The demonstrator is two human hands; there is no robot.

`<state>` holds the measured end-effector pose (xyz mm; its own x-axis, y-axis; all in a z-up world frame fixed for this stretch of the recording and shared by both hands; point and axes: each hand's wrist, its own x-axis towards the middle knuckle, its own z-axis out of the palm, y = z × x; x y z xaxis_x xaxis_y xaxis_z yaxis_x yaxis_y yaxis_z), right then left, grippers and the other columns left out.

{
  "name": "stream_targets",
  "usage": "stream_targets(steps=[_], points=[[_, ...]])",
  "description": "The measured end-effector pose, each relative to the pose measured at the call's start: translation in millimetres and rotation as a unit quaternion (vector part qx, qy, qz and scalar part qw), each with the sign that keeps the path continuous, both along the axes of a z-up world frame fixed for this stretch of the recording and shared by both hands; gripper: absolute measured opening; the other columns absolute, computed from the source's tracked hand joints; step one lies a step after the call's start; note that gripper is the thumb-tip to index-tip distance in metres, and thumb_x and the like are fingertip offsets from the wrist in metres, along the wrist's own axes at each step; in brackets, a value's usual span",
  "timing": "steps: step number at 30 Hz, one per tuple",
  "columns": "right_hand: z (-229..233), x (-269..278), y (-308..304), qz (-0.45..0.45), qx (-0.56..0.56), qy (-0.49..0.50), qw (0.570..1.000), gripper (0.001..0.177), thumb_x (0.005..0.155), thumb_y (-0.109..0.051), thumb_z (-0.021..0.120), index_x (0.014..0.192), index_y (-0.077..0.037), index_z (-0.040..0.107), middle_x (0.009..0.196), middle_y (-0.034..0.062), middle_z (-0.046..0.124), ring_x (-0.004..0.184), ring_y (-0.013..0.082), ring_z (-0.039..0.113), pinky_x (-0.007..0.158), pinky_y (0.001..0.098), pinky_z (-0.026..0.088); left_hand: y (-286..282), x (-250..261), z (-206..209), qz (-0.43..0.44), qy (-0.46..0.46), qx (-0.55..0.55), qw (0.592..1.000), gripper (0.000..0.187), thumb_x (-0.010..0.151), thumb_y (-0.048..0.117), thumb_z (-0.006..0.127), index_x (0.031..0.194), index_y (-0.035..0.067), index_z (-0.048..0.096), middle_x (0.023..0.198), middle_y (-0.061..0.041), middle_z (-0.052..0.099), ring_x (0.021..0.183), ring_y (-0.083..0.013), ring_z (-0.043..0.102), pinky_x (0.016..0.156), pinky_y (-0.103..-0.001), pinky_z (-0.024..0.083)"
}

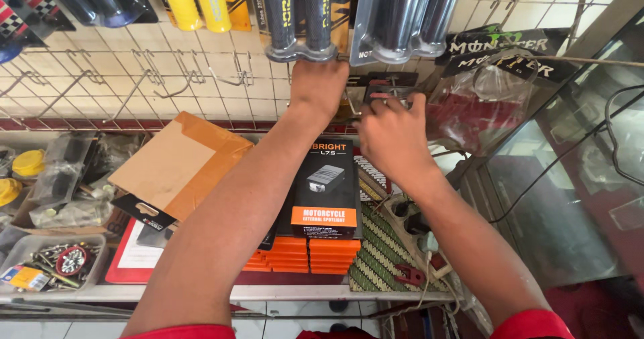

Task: The person picks up various motorcycle parts in retail packaging from a display counter and a wire wall rack, handling them and arranging them on a surface.

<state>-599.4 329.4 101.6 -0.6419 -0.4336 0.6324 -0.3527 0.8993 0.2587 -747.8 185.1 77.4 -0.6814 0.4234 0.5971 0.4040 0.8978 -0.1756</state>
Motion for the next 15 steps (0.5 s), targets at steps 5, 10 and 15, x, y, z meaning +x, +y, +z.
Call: stream_targets(steps=[5, 10, 15], points=[[-7.1, -4.8, -8.0, 0.059, -0.092, 0.067, 0.992, 0.013, 0.097, -0.022, 0.072, 0.095, -0.008, 0.07, 0.083, 0.0052, 0.068, 0.083, 0.0217, 0.066, 0.085, 0.044, 0.038, -1.5, -5.9, -8.1, -0.009, 0.029, 0.004, 1.0, 0.011, 0.082, 0.013, 0.067, 0.088, 0.017, 0.076, 0.088, -0.005, 0.076, 0.086, -0.0246, 0.075, 0.068, -0.041, 0.057], [-5.7, -5.3, -11.1, 0.069, -0.118, 0.072, 0.988, 0.013, 0.099, -0.019, 0.071, 0.09, -0.01, 0.068, 0.08, 0.0054, 0.066, 0.078, 0.023, 0.065, 0.081, 0.0435, 0.036, -3.6, -5.6, -5.9, -0.007, 0.014, 0.011, 1.0, 0.01, 0.085, 0.013, 0.067, 0.088, 0.016, 0.076, 0.089, -0.006, 0.076, 0.086, -0.0256, 0.075, 0.069, -0.041, 0.058], [0.9, -4.7, -7.6, 0.086, -0.108, 0.068, 0.988, 0.008, 0.097, -0.017, 0.07, 0.093, -0.01, 0.07, 0.083, 0.0042, 0.069, 0.075, 0.0216, 0.065, 0.083, 0.0439, 0.035, -2.4, -2.6, -5.6, 0.012, -0.018, 0.012, 1.0, 0.01, 0.087, 0.014, 0.067, 0.09, 0.017, 0.076, 0.094, -0.007, 0.076, 0.091, -0.0257, 0.074, 0.072, -0.04, 0.057]])
